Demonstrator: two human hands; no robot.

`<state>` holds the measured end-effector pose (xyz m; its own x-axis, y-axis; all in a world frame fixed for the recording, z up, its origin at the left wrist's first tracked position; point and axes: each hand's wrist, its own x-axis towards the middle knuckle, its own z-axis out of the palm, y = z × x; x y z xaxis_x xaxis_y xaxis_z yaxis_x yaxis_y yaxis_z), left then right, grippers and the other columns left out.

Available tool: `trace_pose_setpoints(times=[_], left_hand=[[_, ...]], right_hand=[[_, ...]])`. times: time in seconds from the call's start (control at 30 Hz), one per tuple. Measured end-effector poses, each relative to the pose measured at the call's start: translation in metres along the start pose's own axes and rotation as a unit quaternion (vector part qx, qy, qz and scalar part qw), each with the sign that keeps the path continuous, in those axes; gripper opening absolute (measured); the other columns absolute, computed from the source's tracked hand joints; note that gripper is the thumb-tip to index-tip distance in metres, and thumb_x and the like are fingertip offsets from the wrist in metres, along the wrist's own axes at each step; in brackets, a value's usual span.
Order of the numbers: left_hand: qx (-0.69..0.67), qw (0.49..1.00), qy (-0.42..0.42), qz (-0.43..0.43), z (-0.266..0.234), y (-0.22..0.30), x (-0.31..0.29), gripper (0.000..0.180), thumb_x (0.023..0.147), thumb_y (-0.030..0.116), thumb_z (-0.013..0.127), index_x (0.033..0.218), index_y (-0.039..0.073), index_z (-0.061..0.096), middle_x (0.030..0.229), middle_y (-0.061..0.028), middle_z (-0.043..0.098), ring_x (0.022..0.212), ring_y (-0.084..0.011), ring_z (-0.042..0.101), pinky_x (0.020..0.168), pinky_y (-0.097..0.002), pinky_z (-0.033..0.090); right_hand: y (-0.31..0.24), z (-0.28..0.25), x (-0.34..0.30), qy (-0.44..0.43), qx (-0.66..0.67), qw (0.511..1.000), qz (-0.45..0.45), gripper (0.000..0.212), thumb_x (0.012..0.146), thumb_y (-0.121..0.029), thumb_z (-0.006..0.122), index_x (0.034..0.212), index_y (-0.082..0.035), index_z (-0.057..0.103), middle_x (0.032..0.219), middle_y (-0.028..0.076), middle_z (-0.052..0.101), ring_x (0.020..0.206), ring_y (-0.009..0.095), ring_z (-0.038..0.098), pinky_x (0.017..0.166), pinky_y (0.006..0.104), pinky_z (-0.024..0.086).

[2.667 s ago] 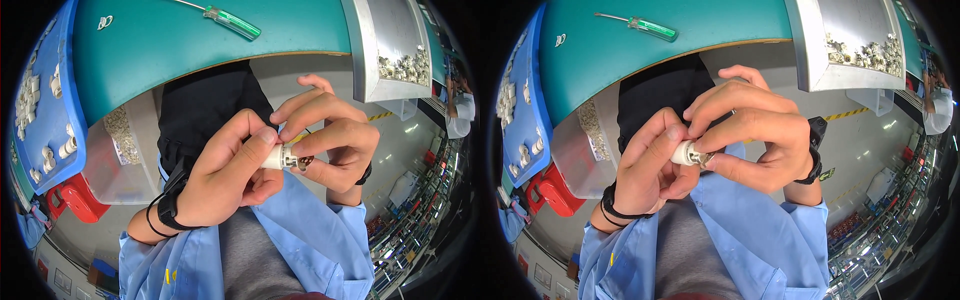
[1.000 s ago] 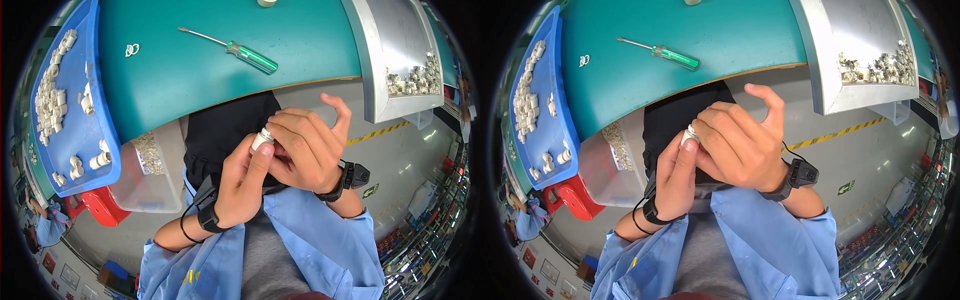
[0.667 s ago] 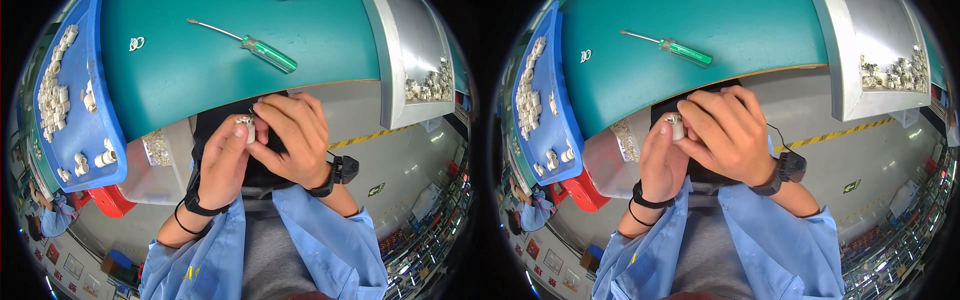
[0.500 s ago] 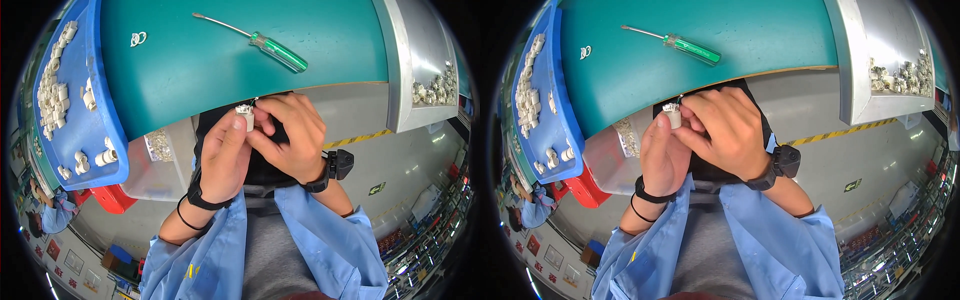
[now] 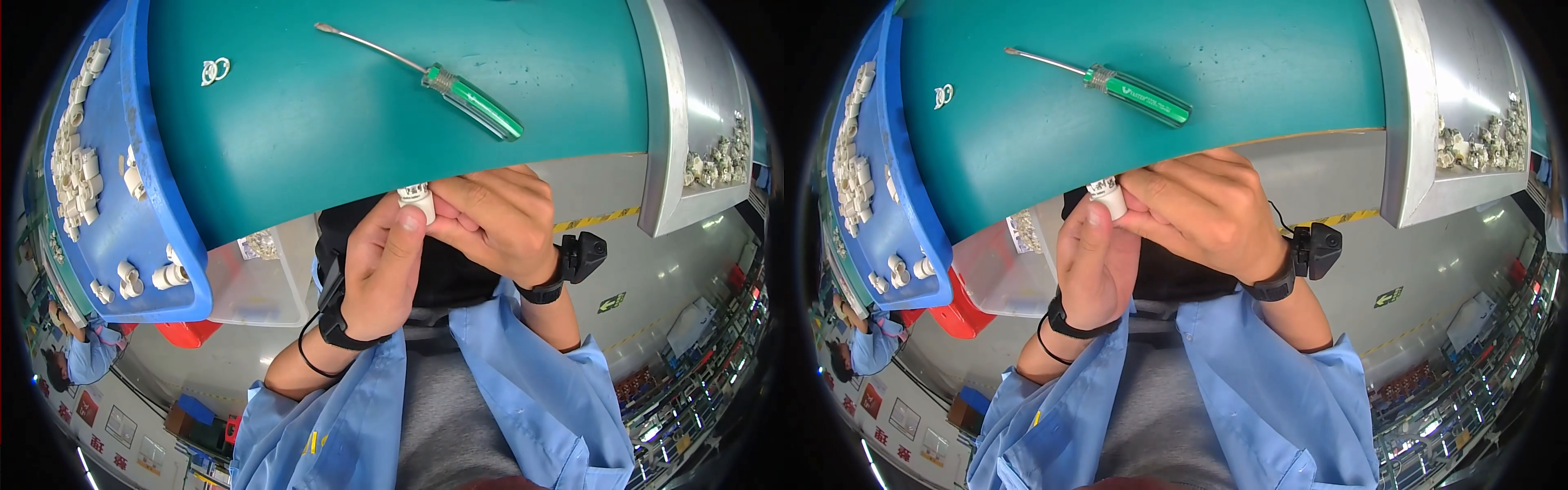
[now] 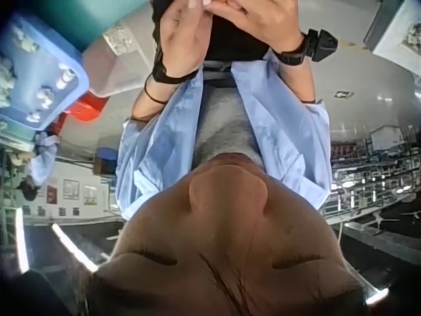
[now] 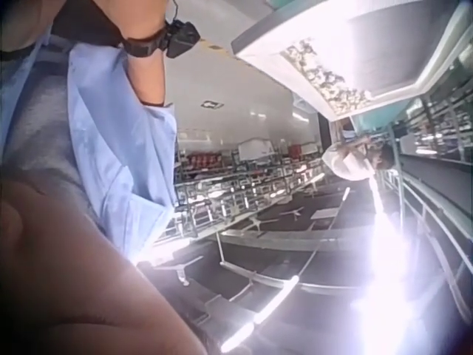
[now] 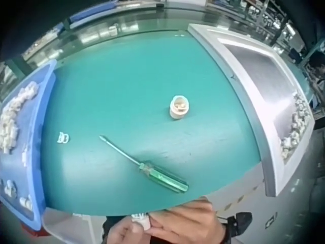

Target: The person assembles components by hand, picking up a white plastic housing and a metal insert, fitting the insert into the housing, and then placing the assembled unit onto a metal tray.

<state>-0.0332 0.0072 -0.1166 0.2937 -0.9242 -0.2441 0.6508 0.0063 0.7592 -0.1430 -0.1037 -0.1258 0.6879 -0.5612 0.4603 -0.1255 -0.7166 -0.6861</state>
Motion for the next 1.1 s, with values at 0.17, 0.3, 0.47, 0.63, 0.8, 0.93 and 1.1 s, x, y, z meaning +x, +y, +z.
trace_pose_setpoints(times=[0.17, 0.3, 0.47, 0.63, 0.8, 0.93, 1.1], left_hand=[[0.013, 0.999, -0.023, 0.025, 0.0, -0.004, 0.001, 0.044, 0.108, 0.034, 0.04, 0.118, -0.007, 0.056, 0.118, -0.0133, 0.059, 0.112, -0.022, 0.055, 0.1, -0.038, 0.041], [-0.02, 1.0, 0.003, 0.014, 0.005, -0.004, -0.006, 0.042, 0.108, 0.031, 0.04, 0.115, -0.006, 0.057, 0.115, -0.0134, 0.06, 0.11, -0.0223, 0.056, 0.099, -0.038, 0.042], [-0.005, 1.0, 0.007, 0.03, 0.003, -0.001, 0.003, 0.034, 0.107, 0.024, 0.044, 0.112, -0.007, 0.058, 0.106, -0.0143, 0.066, 0.101, -0.0195, 0.062, 0.095, -0.0328, 0.045], [0.034, 0.999, 0.032, 0.022, 0.003, 0.002, -0.005, 0.032, 0.107, 0.023, 0.047, 0.113, -0.006, 0.059, 0.106, -0.0134, 0.066, 0.1, -0.0186, 0.062, 0.094, -0.0319, 0.045], [0.045, 0.998, 0.039, 0.032, 0.002, 0.001, -0.008, 0.033, 0.106, 0.023, 0.049, 0.114, -0.007, 0.059, 0.107, -0.013, 0.067, 0.101, -0.0175, 0.061, 0.094, -0.0313, 0.045], [0.056, 0.997, 0.044, 0.031, 0.001, 0.0, -0.008, 0.035, 0.106, 0.025, 0.049, 0.116, -0.008, 0.059, 0.107, -0.0136, 0.067, 0.102, -0.0172, 0.061, 0.095, -0.0314, 0.045], [0.062, 0.997, 0.038, 0.024, 0.004, 0.004, -0.004, 0.036, 0.106, 0.026, 0.048, 0.115, -0.008, 0.059, 0.108, -0.0145, 0.067, 0.102, -0.0176, 0.061, 0.095, -0.0318, 0.045]], right_hand=[[0.006, -0.001, 0.005, -0.014, 0.023, 1.0, -0.003, 0.04, 0.068, -0.021, 0.085, 0.1, 0.002, 0.074, 0.078, 0.011, 0.071, 0.064, 0.024, 0.067, 0.061, 0.0316, 0.051], [0.004, 0.001, 0.005, -0.006, 0.037, 0.999, 0.004, 0.04, 0.069, -0.021, 0.085, 0.099, 0.002, 0.074, 0.076, 0.01, 0.07, 0.063, 0.023, 0.066, 0.058, 0.0313, 0.05], [0.014, 0.012, 0.0, 0.022, 0.05, 0.998, -0.009, 0.037, 0.069, -0.018, 0.085, 0.097, 0.002, 0.073, 0.073, 0.009, 0.068, 0.062, 0.023, 0.065, 0.058, 0.0316, 0.049], [0.007, 0.013, -0.003, 0.03, 0.055, 0.998, -0.013, 0.035, 0.069, -0.015, 0.085, 0.096, 0.003, 0.072, 0.071, 0.008, 0.067, 0.061, 0.022, 0.064, 0.059, 0.0315, 0.048], [0.007, 0.018, -0.006, 0.045, 0.068, 0.997, -0.016, 0.036, 0.068, -0.014, 0.085, 0.096, 0.003, 0.071, 0.072, 0.009, 0.067, 0.062, 0.023, 0.065, 0.061, 0.031, 0.048], [0.009, 0.02, -0.006, 0.061, 0.067, 0.995, -0.03, 0.036, 0.068, -0.014, 0.086, 0.096, 0.004, 0.071, 0.073, 0.011, 0.068, 0.063, 0.023, 0.066, 0.061, 0.0307, 0.049], [0.008, 0.018, -0.005, 0.054, 0.07, 0.996, -0.006, 0.032, 0.069, -0.016, 0.083, 0.092, 0.001, 0.07, 0.076, 0.009, 0.069, 0.068, 0.024, 0.068, 0.063, 0.0322, 0.052]])
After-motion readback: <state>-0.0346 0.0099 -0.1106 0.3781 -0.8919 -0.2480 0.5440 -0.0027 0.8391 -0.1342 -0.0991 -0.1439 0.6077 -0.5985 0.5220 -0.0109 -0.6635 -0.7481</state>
